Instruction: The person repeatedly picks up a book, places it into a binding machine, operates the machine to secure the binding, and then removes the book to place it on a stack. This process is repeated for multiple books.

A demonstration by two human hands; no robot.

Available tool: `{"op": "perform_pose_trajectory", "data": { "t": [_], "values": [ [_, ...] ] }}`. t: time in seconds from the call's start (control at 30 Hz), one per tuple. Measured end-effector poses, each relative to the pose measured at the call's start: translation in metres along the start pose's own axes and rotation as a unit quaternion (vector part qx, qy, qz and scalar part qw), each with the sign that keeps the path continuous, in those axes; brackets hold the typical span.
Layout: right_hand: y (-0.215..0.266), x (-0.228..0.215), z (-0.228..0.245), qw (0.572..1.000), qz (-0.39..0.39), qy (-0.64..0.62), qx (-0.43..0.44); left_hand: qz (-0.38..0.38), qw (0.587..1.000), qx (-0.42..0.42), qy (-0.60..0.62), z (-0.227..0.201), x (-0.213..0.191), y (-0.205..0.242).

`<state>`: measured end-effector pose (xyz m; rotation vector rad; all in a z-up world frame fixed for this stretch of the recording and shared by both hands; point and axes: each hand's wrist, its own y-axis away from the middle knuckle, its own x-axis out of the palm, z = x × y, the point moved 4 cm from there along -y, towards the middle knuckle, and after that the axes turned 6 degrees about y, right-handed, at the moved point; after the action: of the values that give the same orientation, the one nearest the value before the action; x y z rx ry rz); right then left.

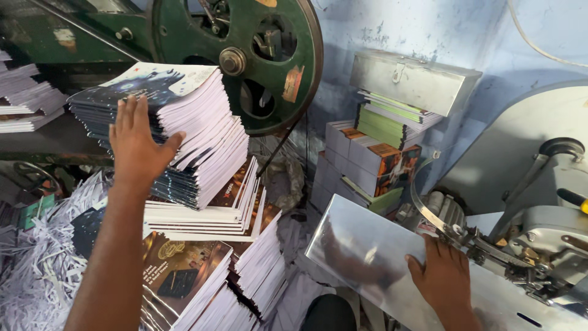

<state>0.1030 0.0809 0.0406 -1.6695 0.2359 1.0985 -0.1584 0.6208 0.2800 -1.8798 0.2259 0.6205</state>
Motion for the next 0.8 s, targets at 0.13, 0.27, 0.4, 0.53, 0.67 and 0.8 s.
{"op": "perform_pose_trajectory", "data": {
  "t": [0.13, 0.27, 0.4, 0.53, 0.67, 0.8],
  "values": [
    [-0.001, -0.002, 0.001, 1.000, 0.020, 0.008, 0.004, 0.018, 0.999, 0.041, -0.012, 0.015, 0.001, -0.023],
    [-0.002, -0.005, 0.003, 1.000, 0.026, 0.012, 0.013, 0.036, 0.998, 0.045, -0.003, 0.018, 0.005, -0.032],
    [-0.002, -0.005, 0.005, 1.000, 0.016, 0.013, 0.012, 0.003, 0.996, 0.089, 0.023, 0.004, 0.002, -0.031],
    [-0.001, -0.004, 0.006, 1.000, 0.008, 0.022, 0.011, -0.033, 0.990, 0.126, 0.060, -0.016, -0.002, -0.021],
    [0.000, -0.001, 0.006, 0.999, 0.032, 0.014, 0.017, -0.050, 0.987, 0.139, 0.058, -0.032, -0.007, -0.017],
    [0.002, 0.003, 0.011, 0.999, 0.014, 0.051, 0.013, -0.050, 0.983, 0.170, 0.050, -0.056, -0.008, -0.011]
  ]
}}
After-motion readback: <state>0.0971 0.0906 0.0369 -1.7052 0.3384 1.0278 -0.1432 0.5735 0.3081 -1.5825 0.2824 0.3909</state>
